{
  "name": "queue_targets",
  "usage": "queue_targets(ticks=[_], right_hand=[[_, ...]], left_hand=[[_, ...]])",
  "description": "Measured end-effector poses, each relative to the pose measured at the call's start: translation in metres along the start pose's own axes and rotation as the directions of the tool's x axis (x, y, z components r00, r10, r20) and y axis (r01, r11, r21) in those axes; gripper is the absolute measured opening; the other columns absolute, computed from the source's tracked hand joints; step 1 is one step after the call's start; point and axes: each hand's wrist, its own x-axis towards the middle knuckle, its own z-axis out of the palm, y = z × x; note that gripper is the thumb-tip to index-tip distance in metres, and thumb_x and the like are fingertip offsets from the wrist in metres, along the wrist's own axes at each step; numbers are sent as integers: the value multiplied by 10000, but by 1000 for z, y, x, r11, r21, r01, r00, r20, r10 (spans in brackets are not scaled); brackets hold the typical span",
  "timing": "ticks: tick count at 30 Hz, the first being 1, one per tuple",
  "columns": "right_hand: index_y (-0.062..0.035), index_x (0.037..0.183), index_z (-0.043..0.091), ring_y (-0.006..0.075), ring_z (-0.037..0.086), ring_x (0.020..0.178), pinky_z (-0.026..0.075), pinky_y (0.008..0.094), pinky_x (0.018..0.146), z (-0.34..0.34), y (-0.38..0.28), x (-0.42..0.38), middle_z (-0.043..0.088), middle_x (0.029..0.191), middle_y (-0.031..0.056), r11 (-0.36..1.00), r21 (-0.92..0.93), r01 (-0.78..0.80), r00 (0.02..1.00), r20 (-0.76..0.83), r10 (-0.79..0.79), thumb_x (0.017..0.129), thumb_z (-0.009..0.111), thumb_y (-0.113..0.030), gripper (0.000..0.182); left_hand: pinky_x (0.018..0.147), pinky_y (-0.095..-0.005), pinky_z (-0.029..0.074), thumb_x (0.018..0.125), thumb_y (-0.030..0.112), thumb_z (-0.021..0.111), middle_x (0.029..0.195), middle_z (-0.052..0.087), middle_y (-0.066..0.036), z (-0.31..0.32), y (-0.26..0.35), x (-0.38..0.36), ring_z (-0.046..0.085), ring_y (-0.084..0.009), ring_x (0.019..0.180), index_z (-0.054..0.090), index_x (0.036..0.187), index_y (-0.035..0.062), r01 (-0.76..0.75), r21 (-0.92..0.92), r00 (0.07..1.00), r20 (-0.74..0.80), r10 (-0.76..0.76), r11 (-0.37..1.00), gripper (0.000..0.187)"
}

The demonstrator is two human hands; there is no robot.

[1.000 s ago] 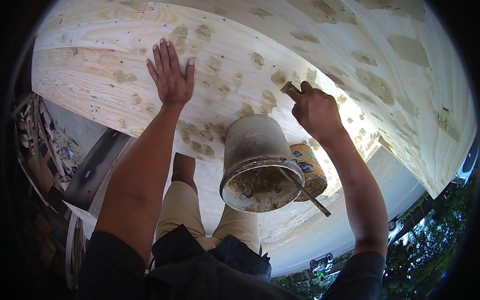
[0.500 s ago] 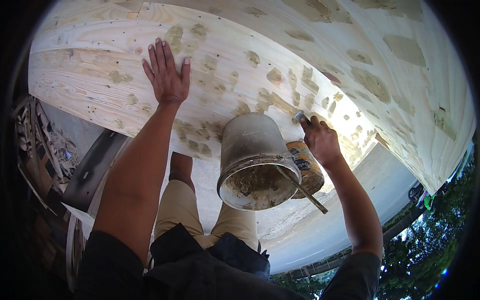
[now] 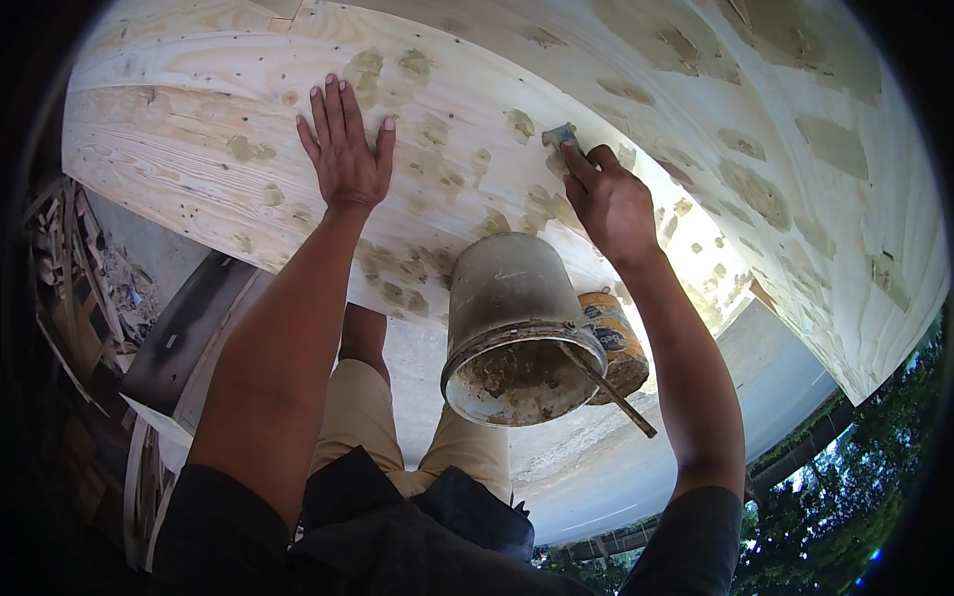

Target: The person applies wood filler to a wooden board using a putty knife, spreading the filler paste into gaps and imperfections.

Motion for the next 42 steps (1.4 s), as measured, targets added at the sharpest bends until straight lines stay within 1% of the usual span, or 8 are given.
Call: queue_targets(ticks=[5, 11, 18, 22, 31, 33, 35, 42], right_hand=[[-145, 1253, 660, 321, 671, 784, 551, 438, 724, -14, -13, -1, 616, 955, 128, 973, -172, -151, 974, 144, 177, 876, 626, -202, 383], [-129, 1234, 670, 321, 672, 784, 557, 425, 738, -10, -27, 14, 621, 972, 132, 997, -58, -44, 995, 85, 49, 862, 625, -201, 381], [-125, 1234, 665, 332, 672, 803, 555, 447, 754, -33, -36, 13, 628, 983, 127, 983, -183, -31, 934, 344, 93, 866, 608, -210, 382], [-147, 1248, 663, 304, 681, 811, 559, 446, 758, -18, -42, 33, 632, 996, 134, 997, -42, 67, 990, 129, -61, 863, 598, -179, 392], [-148, 1199, 696, 306, 682, 823, 561, 442, 758, -32, -34, 15, 630, 985, 146, 976, -216, -19, 932, 349, 95, 865, 593, -184, 352], [-138, 1204, 689, 302, 683, 816, 562, 436, 754, -35, -35, 21, 630, 973, 143, 972, -232, -27, 930, 352, 109, 871, 596, -197, 351], [-131, 1216, 678, 304, 681, 808, 562, 439, 755, -26, -31, 24, 629, 963, 145, 996, -87, -35, 990, 130, 47, 877, 593, -202, 357], [-130, 1243, 662, 314, 676, 798, 561, 426, 722, -35, -21, 4, 631, 972, 129, 957, -279, -73, 939, 304, 160, 879, 601, -204, 377]], left_hand=[[1213, -548, -5, 1013, 519, 348, 1660, 140, -148, -1, 0, -2, 77, -338, 1538, 188, 1570, 3, -1, -9, 1000, 8, 1, 1000, 776], [1214, -540, -24, 1015, 526, 328, 1664, 123, -142, -2, 0, 0, 68, -331, 1539, 176, 1571, -1, 2, 5, 1000, 24, -2, 1000, 781], [1214, -539, -25, 1015, 530, 326, 1665, 120, -142, -1, 1, 1, 66, -326, 1540, 177, 1570, 0, 8, 3, 1000, 23, -8, 1000, 782], [1213, -543, -19, 1014, 525, 335, 1663, 126, -145, -2, 1, 0, 66, -330, 1540, 177, 1570, -1, 6, 0, 1000, 21, -6, 1000, 781], [1213, -548, -16, 1013, 518, 348, 1662, 130, -145, -4, 1, 0, 64, -334, 1539, 179, 1569, -3, 12, -9, 999, 30, -11, 1000, 780], [1213, -548, -16, 1013, 519, 348, 1662, 131, -144, -3, 1, 1, 64, -334, 1540, 176, 1569, -2, 11, -4, 1000, 28, -11, 1000, 781], [1214, -547, -16, 1013, 521, 347, 1662, 131, -143, -3, 1, 0, 63, -334, 1540, 173, 1570, -1, 10, 6, 999, 30, -10, 1000, 783], [1214, -550, -6, 1010, 532, 349, 1663, 131, -136, -2, 1, 1, 68, -333, 1538, 174, 1569, 2, 10, 2, 1000, 28, -10, 1000, 791]])
